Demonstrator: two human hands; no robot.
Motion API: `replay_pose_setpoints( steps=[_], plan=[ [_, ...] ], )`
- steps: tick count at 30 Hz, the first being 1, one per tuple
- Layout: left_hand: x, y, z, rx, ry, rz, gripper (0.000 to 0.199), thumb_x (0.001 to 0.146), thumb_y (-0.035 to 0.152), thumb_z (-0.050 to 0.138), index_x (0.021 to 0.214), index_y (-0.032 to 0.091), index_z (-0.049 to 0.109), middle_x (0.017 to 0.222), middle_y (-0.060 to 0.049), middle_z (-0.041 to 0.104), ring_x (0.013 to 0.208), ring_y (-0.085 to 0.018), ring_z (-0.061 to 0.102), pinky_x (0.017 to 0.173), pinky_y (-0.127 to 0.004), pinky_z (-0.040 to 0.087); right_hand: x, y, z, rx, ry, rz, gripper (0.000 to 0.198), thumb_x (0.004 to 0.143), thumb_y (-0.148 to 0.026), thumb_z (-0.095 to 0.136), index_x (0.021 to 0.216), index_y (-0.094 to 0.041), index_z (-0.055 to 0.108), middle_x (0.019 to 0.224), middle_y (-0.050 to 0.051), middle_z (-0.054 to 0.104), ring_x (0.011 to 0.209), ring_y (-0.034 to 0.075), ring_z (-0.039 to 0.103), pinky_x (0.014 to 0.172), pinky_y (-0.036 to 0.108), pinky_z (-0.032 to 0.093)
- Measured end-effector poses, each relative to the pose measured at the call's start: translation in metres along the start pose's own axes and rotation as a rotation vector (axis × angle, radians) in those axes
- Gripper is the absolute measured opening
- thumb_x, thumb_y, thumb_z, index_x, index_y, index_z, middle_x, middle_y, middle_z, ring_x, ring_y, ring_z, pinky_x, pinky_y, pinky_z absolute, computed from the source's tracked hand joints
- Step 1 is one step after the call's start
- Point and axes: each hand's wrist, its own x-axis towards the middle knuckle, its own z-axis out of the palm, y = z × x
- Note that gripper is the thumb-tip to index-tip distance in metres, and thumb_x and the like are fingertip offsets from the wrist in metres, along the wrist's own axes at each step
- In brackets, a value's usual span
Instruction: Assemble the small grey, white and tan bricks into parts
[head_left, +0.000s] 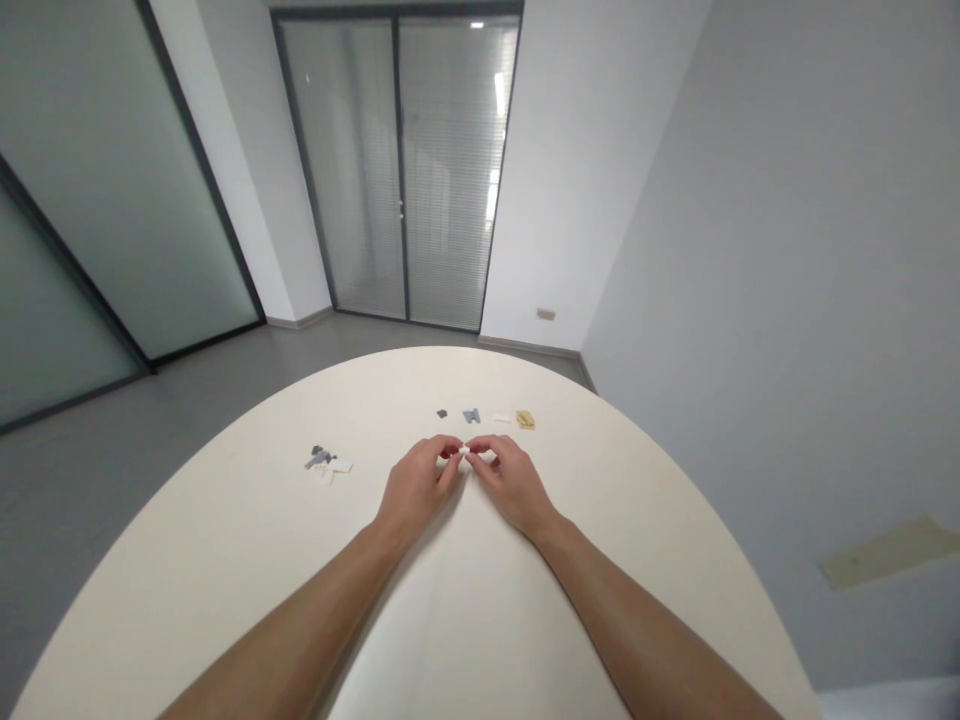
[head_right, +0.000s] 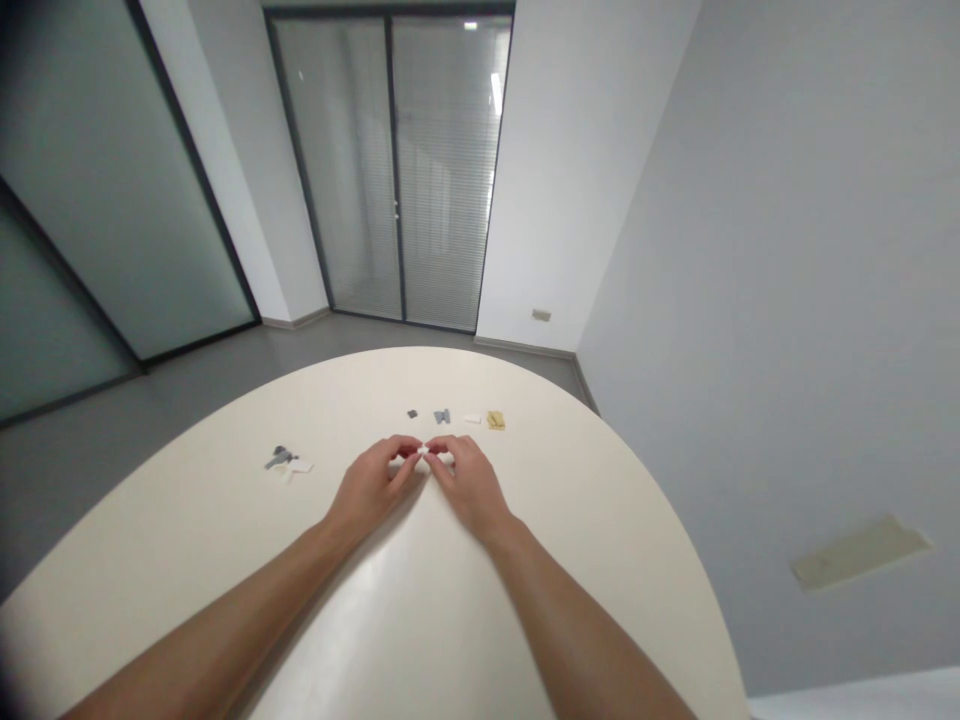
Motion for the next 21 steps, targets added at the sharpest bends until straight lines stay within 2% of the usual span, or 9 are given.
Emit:
replay_pose_setpoints(
  steps=[21],
  plan=[
    [0.0,0.0013,-0.0016,0.03,-0.02,0.004,0.019,0.094,0.03,0.05,0.102,0.024,0.067,0.1,-0.003,0.072,0.095,-0.02,0.064,0.084,-0.034,0.048,-0.0002,-0.0019,-0.0005,-0.019,0.019,-0.065,0.012,0.092,-0.024,0.061,0.102,-0.025,0.067,0.104,0.004,0.07,0.101,0.019,0.061,0.086,0.035,0.051]
  ],
)
